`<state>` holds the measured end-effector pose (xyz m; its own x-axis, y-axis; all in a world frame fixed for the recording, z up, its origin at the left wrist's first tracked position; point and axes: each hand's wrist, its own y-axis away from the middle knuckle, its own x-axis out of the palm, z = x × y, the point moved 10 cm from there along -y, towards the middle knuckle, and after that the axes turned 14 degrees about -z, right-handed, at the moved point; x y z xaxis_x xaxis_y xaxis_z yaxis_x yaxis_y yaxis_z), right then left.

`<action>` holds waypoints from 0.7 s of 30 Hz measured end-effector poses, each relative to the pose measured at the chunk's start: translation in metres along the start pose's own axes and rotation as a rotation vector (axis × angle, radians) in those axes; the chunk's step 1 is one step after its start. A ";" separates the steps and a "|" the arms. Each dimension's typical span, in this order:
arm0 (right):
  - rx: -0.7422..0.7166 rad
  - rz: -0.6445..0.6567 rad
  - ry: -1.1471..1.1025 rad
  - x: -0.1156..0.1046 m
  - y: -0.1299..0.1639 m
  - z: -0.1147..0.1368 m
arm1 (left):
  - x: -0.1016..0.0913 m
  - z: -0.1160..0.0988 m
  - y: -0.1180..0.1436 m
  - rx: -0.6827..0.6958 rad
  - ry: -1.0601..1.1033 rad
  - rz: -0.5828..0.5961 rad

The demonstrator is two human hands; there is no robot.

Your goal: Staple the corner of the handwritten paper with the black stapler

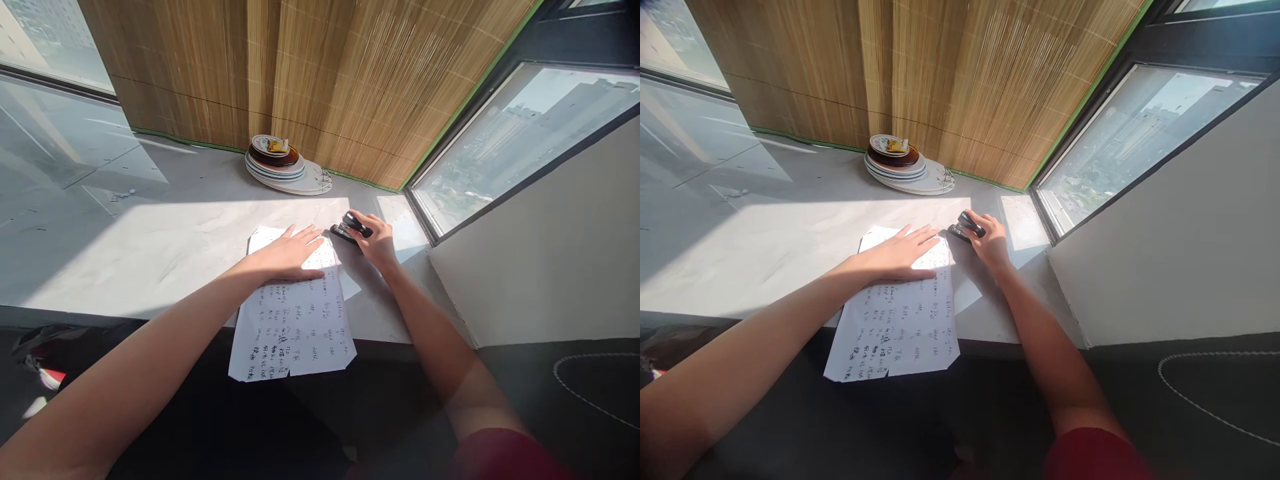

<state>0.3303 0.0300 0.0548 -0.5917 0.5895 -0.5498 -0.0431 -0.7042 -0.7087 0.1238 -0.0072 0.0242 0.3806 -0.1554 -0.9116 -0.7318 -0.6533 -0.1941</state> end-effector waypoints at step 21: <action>0.103 0.046 -0.053 0.000 0.001 0.001 | -0.008 -0.007 -0.001 0.045 -0.117 -0.105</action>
<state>0.3294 0.0292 0.0546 -0.6364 0.5359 -0.5548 -0.0955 -0.7684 -0.6328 0.1254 -0.0101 0.0340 0.3900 0.0011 -0.9208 -0.7170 -0.6271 -0.3044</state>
